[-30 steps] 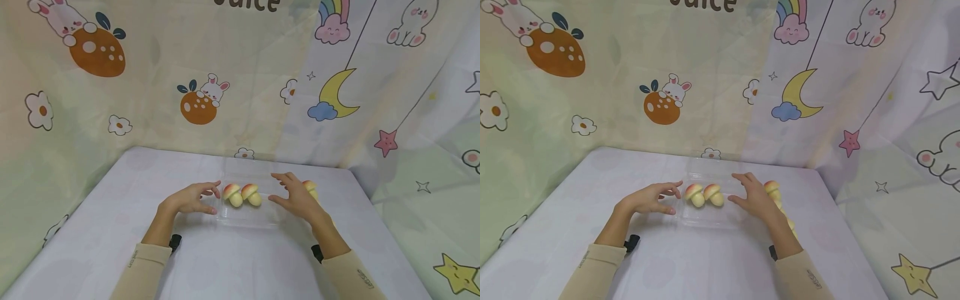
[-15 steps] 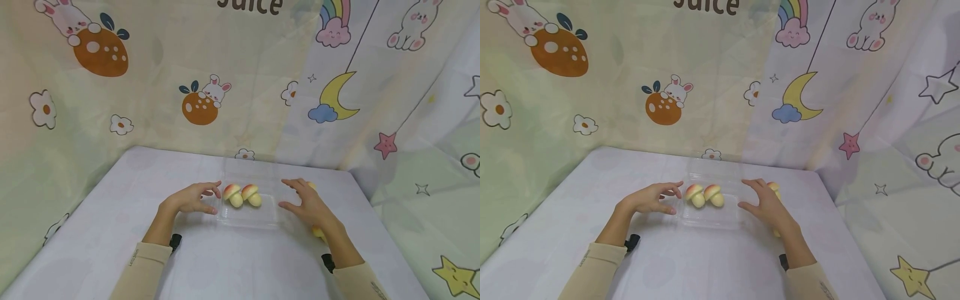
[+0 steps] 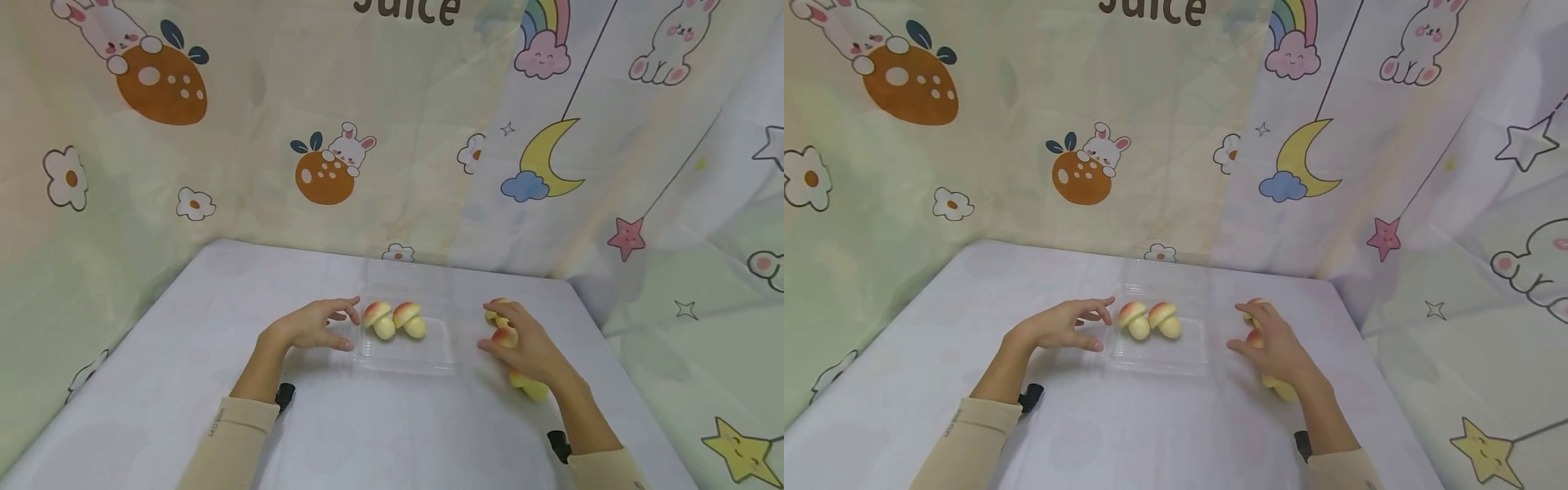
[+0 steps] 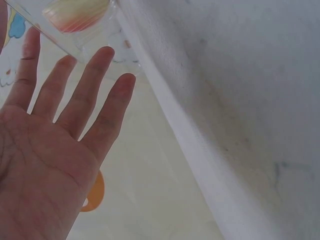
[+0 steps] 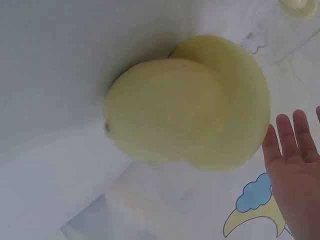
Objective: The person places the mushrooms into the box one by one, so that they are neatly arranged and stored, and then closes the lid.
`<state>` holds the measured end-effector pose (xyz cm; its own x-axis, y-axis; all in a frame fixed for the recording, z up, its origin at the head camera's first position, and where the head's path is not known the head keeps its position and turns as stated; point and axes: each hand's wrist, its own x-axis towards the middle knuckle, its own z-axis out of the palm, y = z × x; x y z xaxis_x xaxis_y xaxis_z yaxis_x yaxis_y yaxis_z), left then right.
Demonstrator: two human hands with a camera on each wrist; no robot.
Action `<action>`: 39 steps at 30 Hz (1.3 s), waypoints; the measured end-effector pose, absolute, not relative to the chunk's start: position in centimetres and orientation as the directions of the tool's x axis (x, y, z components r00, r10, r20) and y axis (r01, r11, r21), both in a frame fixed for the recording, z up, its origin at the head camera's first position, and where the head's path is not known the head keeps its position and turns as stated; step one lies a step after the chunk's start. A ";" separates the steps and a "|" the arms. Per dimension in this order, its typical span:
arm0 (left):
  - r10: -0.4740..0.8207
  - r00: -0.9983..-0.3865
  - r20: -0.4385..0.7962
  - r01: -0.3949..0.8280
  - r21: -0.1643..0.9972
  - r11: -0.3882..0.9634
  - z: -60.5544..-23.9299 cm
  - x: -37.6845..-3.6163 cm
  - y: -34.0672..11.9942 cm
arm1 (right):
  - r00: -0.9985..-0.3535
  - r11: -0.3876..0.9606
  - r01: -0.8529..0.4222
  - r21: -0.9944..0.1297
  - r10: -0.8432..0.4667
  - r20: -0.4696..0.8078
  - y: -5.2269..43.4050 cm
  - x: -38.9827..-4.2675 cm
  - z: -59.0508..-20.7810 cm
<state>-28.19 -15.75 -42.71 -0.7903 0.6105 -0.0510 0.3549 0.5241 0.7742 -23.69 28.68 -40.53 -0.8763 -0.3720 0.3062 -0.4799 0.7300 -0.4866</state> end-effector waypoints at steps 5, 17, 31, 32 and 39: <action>0.625 -0.780 -0.028 0.384 0.768 0.513 -42.8 -28.2 -15.8 | -0.892 0.730 -0.450 -0.514 -0.339 0.300 29.8 -23.1 -40.8; 0.624 -0.780 -0.035 0.375 0.773 0.512 -42.8 -28.3 -15.9 | -0.893 0.782 -0.441 -0.439 -0.335 0.301 32.5 -21.7 -41.6; 0.613 -0.788 -0.057 0.352 0.775 0.524 -42.8 -28.2 -15.8 | -0.913 0.775 -0.408 -0.483 -0.335 0.233 34.1 -20.6 -41.9; 0.612 -0.788 -0.059 0.351 0.774 0.527 -42.8 -28.2 -15.8 | -0.913 0.771 -0.408 -0.489 -0.339 0.228 34.1 -20.5 -42.0; 0.606 -0.793 -0.062 0.351 0.766 0.538 -42.9 -28.4 -15.7 | -0.927 0.775 -0.372 -0.510 -0.331 0.174 34.4 -20.3 -42.3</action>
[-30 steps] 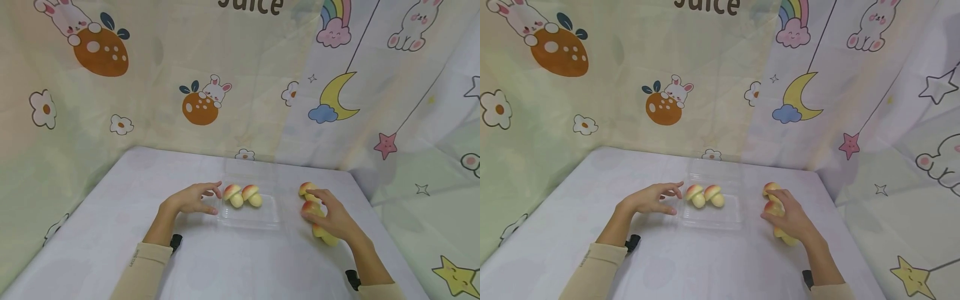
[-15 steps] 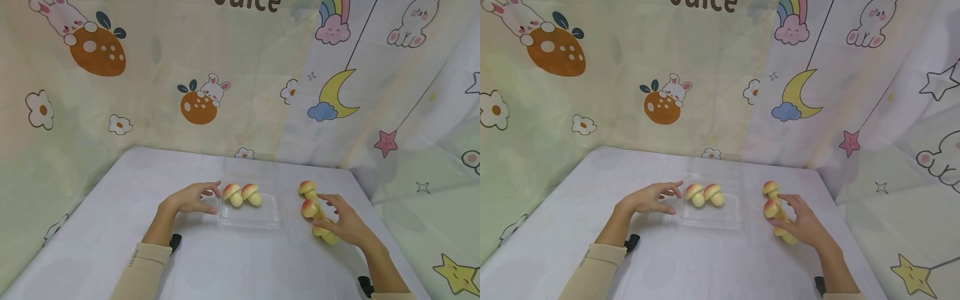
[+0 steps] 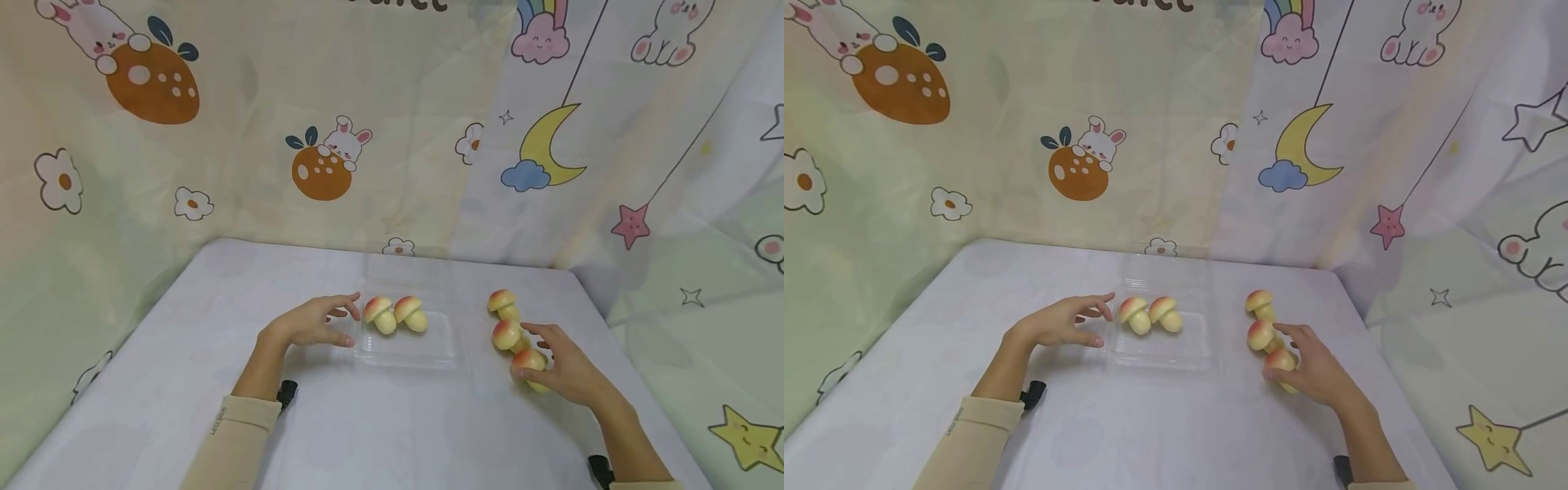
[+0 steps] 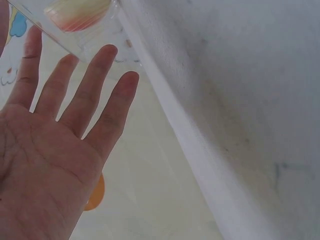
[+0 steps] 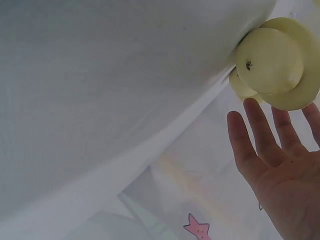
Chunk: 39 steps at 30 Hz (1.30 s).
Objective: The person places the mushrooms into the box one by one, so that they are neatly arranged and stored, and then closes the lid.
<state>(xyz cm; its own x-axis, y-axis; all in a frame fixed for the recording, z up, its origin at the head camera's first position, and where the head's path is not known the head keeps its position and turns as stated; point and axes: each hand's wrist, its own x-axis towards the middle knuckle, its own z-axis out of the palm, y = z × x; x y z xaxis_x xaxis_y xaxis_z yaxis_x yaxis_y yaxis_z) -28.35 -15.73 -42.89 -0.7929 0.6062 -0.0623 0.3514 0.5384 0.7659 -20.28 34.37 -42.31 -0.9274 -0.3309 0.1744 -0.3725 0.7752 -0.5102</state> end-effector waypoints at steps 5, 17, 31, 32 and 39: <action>0.607 -0.792 -0.070 0.345 0.768 0.539 -42.9 -28.5 -15.6 | -0.946 0.790 -0.322 -0.522 -0.295 0.136 34.6 -19.9 -42.3; 0.597 -0.800 -0.064 0.343 0.767 0.542 -42.8 -28.4 -15.7 | -0.956 0.808 -0.282 -0.518 -0.281 0.082 35.1 -19.7 -42.7; 0.606 -0.793 -0.066 0.346 0.769 0.537 -42.8 -28.3 -15.7 | -0.946 0.779 -0.314 -0.543 -0.306 0.108 35.4 -19.5 -43.4; 0.606 -0.793 -0.064 0.348 0.768 0.537 -42.8 -28.3 -15.7 | -0.946 0.779 -0.313 -0.544 -0.307 0.106 35.4 -19.5 -43.4; 0.611 -0.790 -0.055 0.360 0.764 0.535 -42.7 -28.3 -15.7 | -0.947 0.770 -0.305 -0.560 -0.309 0.090 35.2 -19.4 -42.5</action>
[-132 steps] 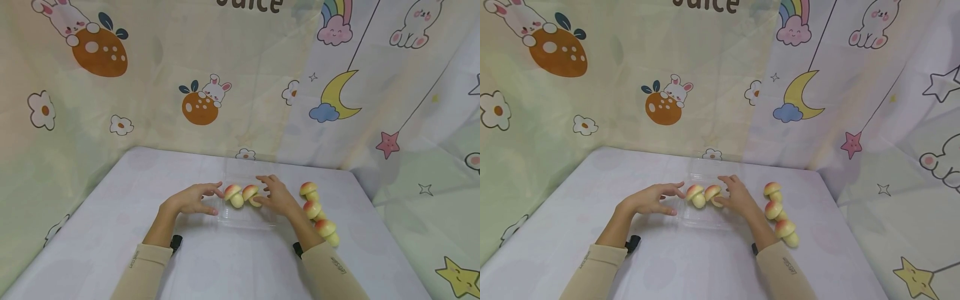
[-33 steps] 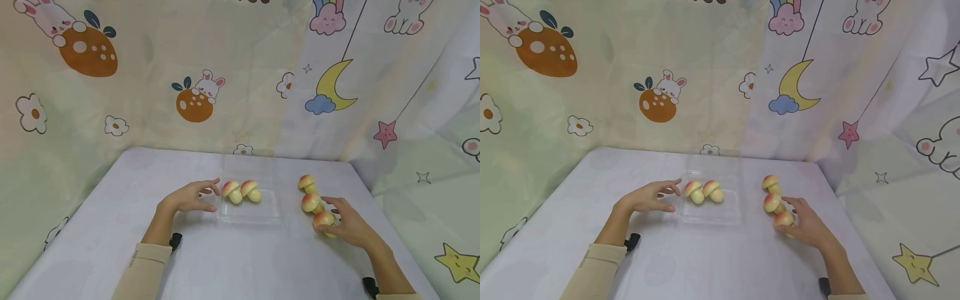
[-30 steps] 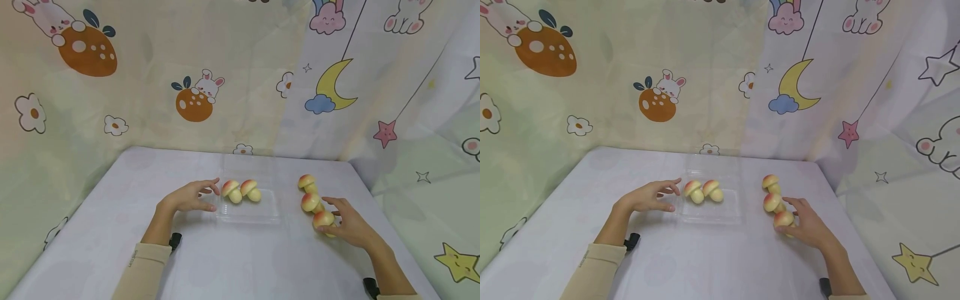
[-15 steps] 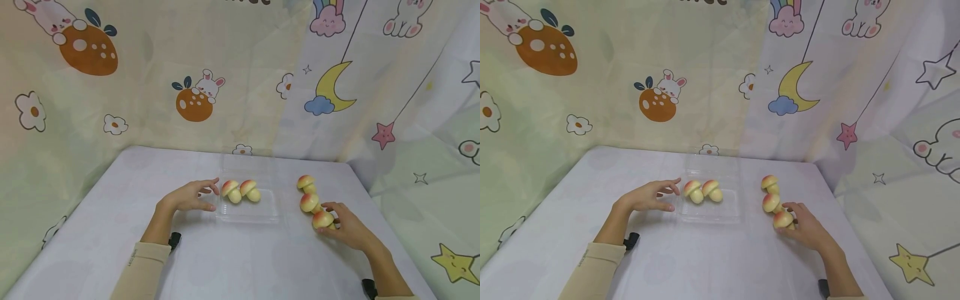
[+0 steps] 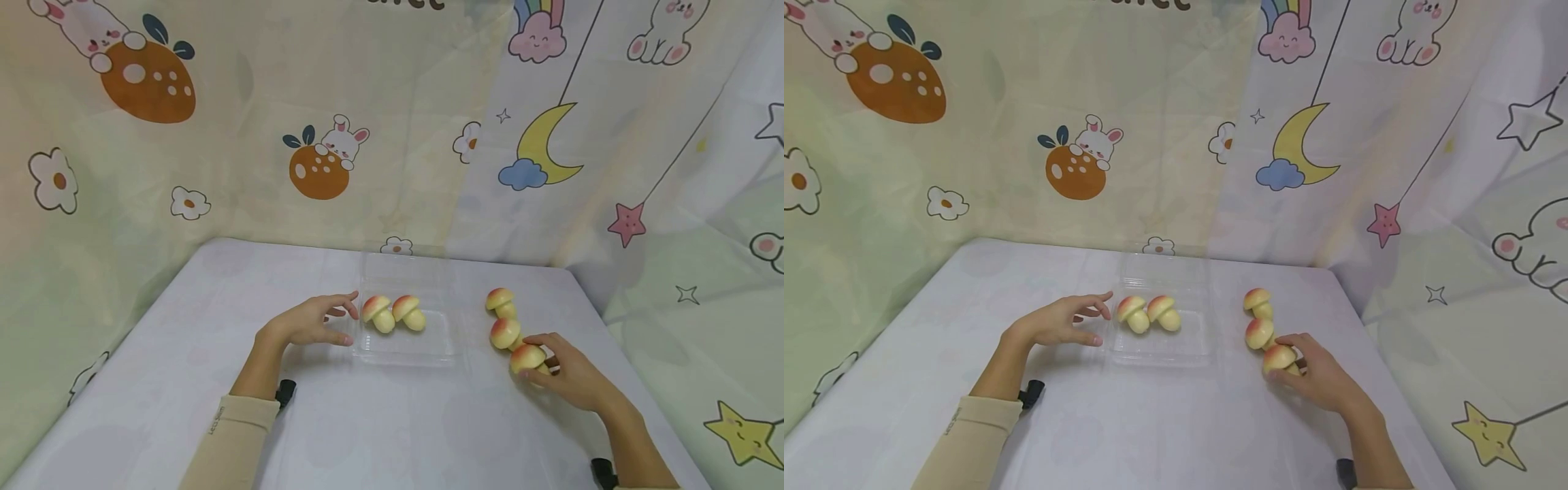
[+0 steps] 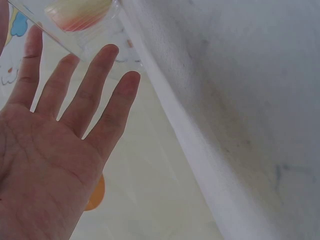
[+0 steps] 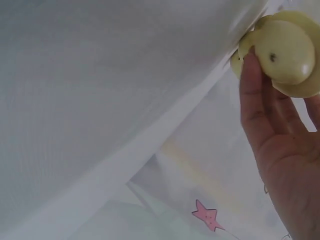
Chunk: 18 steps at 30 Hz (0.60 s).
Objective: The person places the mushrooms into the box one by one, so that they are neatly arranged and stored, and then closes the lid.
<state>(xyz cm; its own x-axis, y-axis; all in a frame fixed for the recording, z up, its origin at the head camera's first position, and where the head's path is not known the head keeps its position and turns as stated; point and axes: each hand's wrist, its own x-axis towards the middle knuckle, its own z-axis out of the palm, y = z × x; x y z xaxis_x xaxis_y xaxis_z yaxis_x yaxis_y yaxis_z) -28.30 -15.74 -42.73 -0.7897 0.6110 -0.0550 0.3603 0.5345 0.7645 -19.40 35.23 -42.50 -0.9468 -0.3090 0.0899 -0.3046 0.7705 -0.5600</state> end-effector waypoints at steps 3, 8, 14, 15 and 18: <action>0.610 -0.791 -0.052 0.363 0.763 0.535 -42.7 -28.3 -15.8 | -0.946 0.757 -0.311 -0.575 -0.306 0.109 35.1 -19.4 -42.1; 0.606 -0.794 -0.055 0.358 0.763 0.538 -42.8 -28.4 -15.8 | -0.931 0.719 -0.361 -0.594 -0.320 0.177 35.0 -19.5 -42.2; 0.613 -0.788 -0.056 0.359 0.767 0.531 -42.9 -28.4 -15.7 | -0.903 0.655 -0.429 -0.622 -0.329 0.276 34.5 -19.8 -42.9; 0.613 -0.788 -0.056 0.359 0.767 0.532 -42.9 -28.4 -15.7 | -0.898 0.643 -0.440 -0.627 -0.330 0.292 34.4 -19.9 -42.9; 0.610 -0.791 -0.056 0.360 0.763 0.536 -42.9 -28.4 -15.7 | -0.886 0.615 -0.463 -0.638 -0.329 0.327 34.0 -20.2 -42.7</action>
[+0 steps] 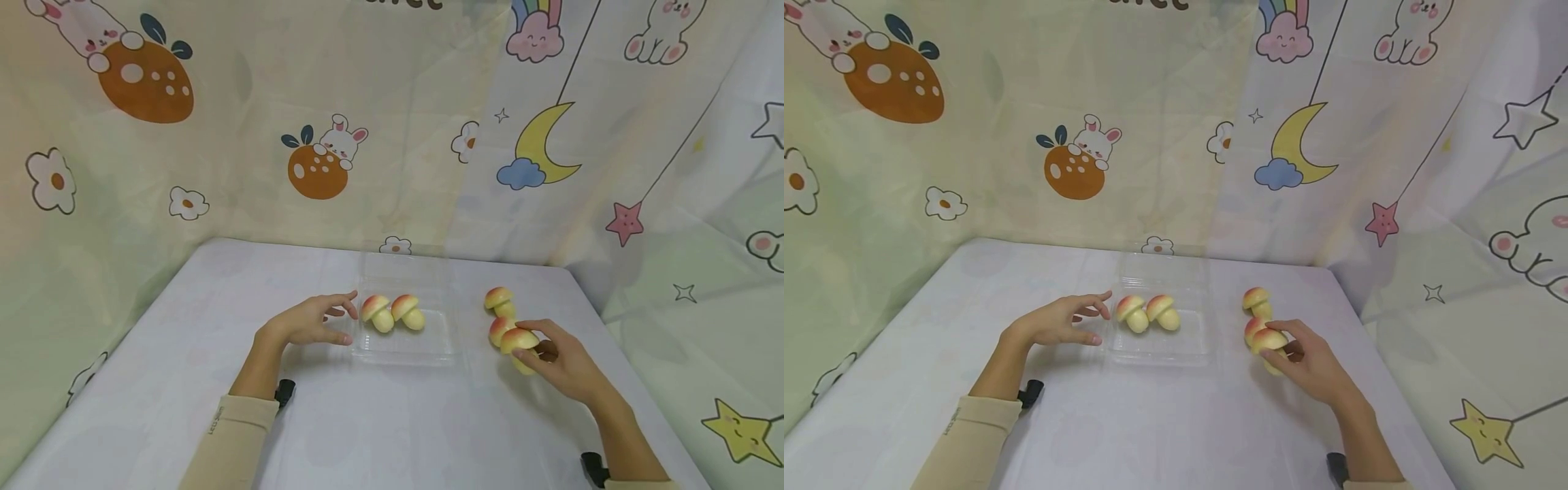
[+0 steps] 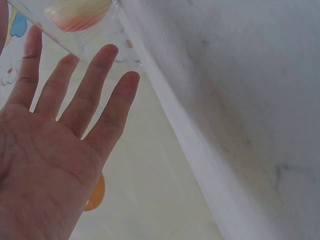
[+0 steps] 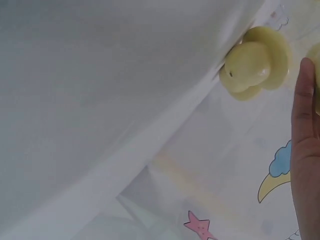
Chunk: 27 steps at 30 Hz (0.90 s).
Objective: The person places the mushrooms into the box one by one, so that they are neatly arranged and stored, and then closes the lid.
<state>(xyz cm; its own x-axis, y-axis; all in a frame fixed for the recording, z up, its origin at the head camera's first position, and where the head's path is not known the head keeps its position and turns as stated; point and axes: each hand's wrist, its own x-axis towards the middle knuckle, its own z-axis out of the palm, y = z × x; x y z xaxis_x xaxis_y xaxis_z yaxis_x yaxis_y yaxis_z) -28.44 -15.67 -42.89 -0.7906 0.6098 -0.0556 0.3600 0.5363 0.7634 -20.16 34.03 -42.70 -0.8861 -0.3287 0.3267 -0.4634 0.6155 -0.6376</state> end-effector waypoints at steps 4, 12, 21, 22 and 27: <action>0.606 -0.794 -0.060 0.353 0.765 0.538 -42.9 -28.4 -15.7 | -0.881 0.605 -0.473 -0.640 -0.313 0.355 33.5 -20.5 -42.3; 0.611 -0.790 -0.056 0.359 0.765 0.535 -42.9 -28.4 -15.7 | -0.868 0.596 -0.495 -0.633 -0.317 0.381 32.1 -21.4 -41.7; 0.611 -0.790 -0.058 0.362 0.760 0.540 -42.6 -28.3 -15.7 | -0.870 0.523 -0.494 -0.695 -0.302 0.391 30.2 -22.5 -41.1; 0.611 -0.790 -0.057 0.363 0.759 0.540 -42.7 -28.3 -15.7 | -0.870 0.509 -0.493 -0.706 -0.300 0.391 30.0 -22.7 -41.2; 0.614 -0.787 -0.049 0.371 0.758 0.536 -42.8 -28.4 -15.7 | -0.850 0.459 -0.526 -0.717 -0.305 0.428 29.0 -23.4 -41.2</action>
<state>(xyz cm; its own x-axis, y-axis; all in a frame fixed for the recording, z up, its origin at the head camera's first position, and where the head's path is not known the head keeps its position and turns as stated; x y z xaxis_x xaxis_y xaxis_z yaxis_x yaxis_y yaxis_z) -28.39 -15.71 -42.83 -0.7875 0.6144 -0.0491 0.3709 0.5360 0.7584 -23.37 28.96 -41.22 -0.8505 -0.3052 0.4284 -0.5255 0.4585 -0.7166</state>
